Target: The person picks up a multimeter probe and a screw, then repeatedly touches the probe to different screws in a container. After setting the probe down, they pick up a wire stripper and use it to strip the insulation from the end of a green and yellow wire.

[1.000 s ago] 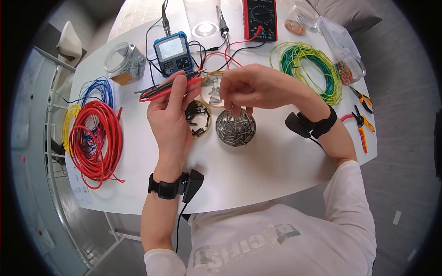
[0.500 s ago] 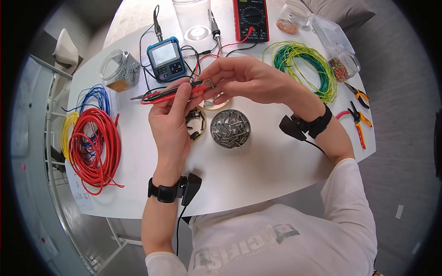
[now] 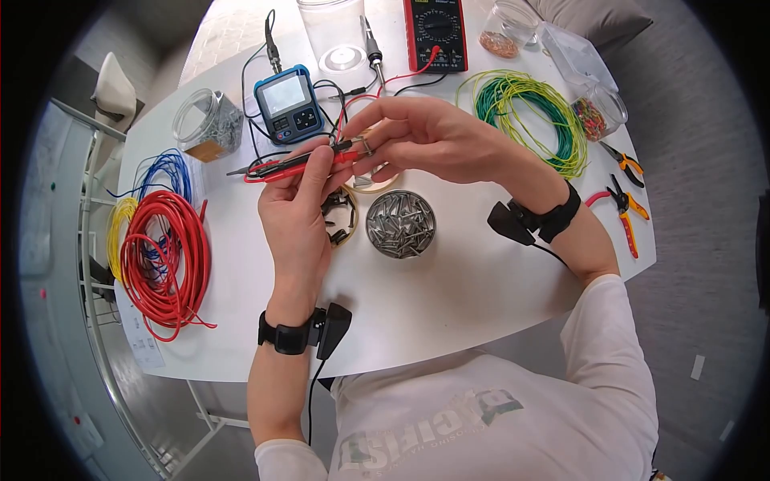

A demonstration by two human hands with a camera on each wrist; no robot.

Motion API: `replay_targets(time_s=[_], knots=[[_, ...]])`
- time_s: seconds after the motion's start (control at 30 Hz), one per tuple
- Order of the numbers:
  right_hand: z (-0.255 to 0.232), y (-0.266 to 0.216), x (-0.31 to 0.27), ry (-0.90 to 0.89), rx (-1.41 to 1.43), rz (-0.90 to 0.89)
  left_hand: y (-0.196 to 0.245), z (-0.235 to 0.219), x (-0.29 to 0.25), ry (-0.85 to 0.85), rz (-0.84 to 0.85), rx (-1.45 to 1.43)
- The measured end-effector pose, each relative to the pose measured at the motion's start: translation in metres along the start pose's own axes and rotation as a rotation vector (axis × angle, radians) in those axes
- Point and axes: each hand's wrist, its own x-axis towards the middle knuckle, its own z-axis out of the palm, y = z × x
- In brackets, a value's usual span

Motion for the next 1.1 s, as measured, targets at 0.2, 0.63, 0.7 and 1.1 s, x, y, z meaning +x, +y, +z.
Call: replay_targets(time_s=[0.2,0.63,0.7,1.1], knots=[[0.0,-0.001,0.0,0.006,-0.015,-0.022,0.001,0.0,0.0,-0.005,0.007,-0.003],[0.004,-0.004,-0.003,0.153,-0.404,0.049,0.003,0.001,0.001,0.147,0.085,-0.052],[0.004,-0.002,-0.005,0.104,-0.522,0.041,0.003,-0.002,0.002,0.146,0.08,-0.043],[0.022,-0.004,-0.017,-0.419,-1.095,0.042,0.001,-0.003,0.002,0.117,0.072,-0.055]])
